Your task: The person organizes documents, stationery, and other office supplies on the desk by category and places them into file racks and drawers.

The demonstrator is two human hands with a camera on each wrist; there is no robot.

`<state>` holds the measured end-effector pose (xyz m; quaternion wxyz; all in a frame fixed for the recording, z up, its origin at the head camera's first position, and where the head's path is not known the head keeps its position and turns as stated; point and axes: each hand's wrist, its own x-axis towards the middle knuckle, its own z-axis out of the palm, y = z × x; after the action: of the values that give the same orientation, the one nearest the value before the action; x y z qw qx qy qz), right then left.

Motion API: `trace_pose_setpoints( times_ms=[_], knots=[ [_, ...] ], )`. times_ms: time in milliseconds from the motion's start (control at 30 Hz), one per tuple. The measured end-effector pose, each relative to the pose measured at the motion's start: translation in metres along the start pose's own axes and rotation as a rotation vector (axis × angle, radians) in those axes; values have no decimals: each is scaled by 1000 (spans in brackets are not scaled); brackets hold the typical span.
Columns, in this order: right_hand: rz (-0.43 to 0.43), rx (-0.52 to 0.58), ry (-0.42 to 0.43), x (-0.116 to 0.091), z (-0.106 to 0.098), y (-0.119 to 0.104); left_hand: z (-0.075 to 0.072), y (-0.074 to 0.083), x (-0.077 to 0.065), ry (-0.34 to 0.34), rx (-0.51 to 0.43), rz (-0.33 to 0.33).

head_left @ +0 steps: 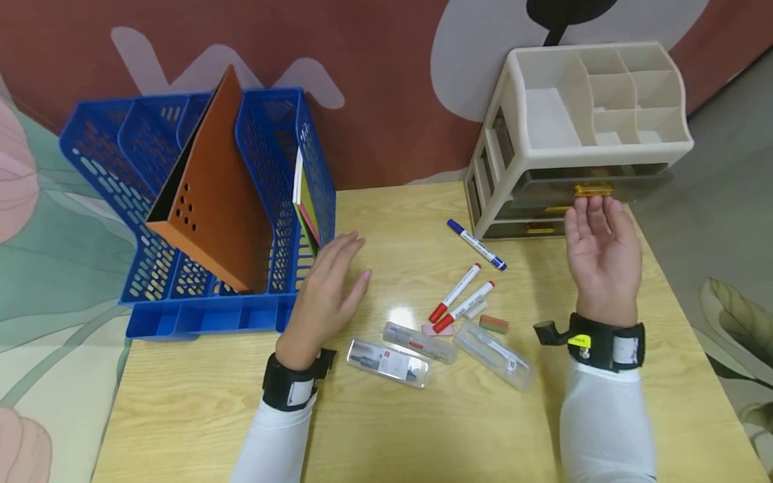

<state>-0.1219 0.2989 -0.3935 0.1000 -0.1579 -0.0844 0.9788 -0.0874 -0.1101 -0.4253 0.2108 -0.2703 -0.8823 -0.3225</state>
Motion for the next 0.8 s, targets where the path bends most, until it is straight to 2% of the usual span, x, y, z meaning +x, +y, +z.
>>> trace_pose_setpoints(
  times_ms=[233,400,567,800],
  knots=[
    [-53,-208,36,-1,11,1,-2,1,0,2,-8,-23],
    [-72,-304,74,0,17,-1,-4,2,0,1,-9,-27],
    [-69,-308,101,2,19,-3,-4,2,0,12,-16,-31],
    [22,-162,134,0,20,-10,-3,0,0,-8,-6,-47]
  ],
)
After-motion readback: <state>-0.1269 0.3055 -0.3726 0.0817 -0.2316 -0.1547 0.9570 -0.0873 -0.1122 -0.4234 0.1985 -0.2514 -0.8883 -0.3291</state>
